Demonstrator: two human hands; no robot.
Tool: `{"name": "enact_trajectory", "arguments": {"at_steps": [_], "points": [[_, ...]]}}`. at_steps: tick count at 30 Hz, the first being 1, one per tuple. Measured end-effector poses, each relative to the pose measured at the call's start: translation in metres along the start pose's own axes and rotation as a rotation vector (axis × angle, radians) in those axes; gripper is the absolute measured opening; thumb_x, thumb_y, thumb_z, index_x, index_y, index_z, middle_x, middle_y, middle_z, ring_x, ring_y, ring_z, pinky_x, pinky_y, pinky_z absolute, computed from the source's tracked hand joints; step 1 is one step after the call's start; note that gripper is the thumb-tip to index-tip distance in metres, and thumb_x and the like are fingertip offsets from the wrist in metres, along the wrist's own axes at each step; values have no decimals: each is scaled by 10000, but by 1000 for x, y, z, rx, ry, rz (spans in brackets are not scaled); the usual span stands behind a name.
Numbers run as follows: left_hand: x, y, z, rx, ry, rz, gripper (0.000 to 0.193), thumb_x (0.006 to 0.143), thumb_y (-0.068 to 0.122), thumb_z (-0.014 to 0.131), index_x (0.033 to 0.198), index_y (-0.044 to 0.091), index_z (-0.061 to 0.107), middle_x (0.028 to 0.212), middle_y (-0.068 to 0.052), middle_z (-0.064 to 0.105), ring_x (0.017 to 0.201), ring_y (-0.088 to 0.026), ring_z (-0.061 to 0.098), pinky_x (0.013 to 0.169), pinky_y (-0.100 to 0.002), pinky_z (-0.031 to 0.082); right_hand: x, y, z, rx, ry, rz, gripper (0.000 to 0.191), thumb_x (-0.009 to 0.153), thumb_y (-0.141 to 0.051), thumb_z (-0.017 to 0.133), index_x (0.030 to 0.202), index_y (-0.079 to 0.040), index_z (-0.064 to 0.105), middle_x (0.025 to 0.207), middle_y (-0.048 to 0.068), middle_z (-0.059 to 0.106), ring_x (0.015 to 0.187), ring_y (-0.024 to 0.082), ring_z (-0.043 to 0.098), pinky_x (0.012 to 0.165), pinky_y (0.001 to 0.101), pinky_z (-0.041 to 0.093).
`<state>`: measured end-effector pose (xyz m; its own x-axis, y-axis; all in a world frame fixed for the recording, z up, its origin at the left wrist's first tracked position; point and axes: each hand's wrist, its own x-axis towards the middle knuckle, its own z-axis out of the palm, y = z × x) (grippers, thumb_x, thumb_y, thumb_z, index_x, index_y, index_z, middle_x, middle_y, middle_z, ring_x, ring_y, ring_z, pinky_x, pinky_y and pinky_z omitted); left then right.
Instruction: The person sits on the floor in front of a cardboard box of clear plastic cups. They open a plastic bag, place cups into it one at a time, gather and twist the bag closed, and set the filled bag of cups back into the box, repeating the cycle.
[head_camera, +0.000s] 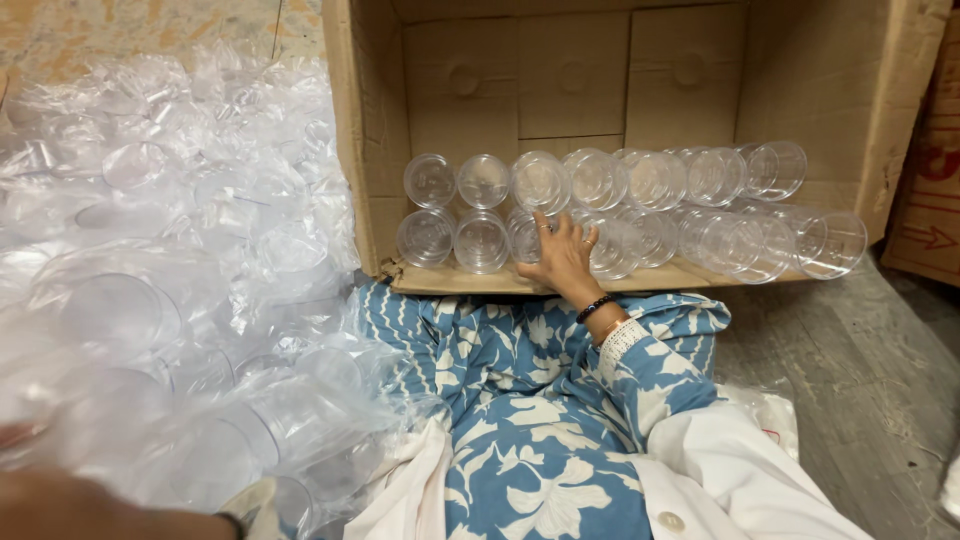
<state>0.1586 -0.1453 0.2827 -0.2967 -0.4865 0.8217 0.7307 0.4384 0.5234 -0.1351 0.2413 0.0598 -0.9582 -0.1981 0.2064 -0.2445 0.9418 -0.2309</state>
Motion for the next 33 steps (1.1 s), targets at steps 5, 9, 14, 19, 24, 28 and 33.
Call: {"name": "enact_trajectory", "arguments": {"at_steps": [5,9,14,19,24,28,33], "points": [[-23,-49,61,-97,-227,-500,443,1116,270,478,1487,35,424,1193,-154,706,952,-218,721,742,-301,595,-7,-36,-6,156,157,-112,1008,621,-494,859,1475,-159,441,1464,247,436,1310,462,421,1050,617,345],[-70,-93,144,-440,-516,-920,443,1110,310,407,1455,36,450,1151,-191,731,909,-210,748,702,-307,603,3,-64,-1,134,106,-218,944,701,-520,843,1471,-140,452,1463,266,429,1333,464,421,1096,577,371],[-104,-111,174,-477,-602,-867,472,1148,326,359,1478,5,459,1211,-179,725,1050,-194,687,928,-323,554,3,-69,-30,629,109,-226,632,988,-507,715,1425,-85,540,1495,185,576,1449,332,519,1211,462,426],[-91,-112,176,-608,-683,-876,488,1138,340,330,1500,20,399,1273,-175,685,1111,-202,686,974,-339,553,-40,-83,-68,1545,-524,-232,661,894,-346,736,1431,-38,504,1261,86,646,1078,143,632,912,317,524],[-74,-125,174,-771,-383,-978,482,1094,341,391,1502,85,365,1335,-127,630,1118,-207,681,959,-384,561,-80,-108,-80,1506,-459,-99,284,1003,-189,716,1173,38,707,938,6,680,796,63,604,675,221,494],[-90,-124,167,-1065,-207,-1223,500,1015,342,562,1427,102,412,1317,-80,635,1179,-200,683,1040,-391,548,-98,-105,-89,1162,-321,-35,227,1012,-201,691,1082,8,745,727,-19,630,654,53,563,563,228,432],[-126,-105,171,-685,-481,-1205,395,923,181,761,1260,20,632,1106,-51,709,990,-134,670,873,-290,529,-131,-94,-95,1240,-300,-42,280,969,-244,676,1164,-45,706,773,-43,644,654,40,553,565,219,466]]}}
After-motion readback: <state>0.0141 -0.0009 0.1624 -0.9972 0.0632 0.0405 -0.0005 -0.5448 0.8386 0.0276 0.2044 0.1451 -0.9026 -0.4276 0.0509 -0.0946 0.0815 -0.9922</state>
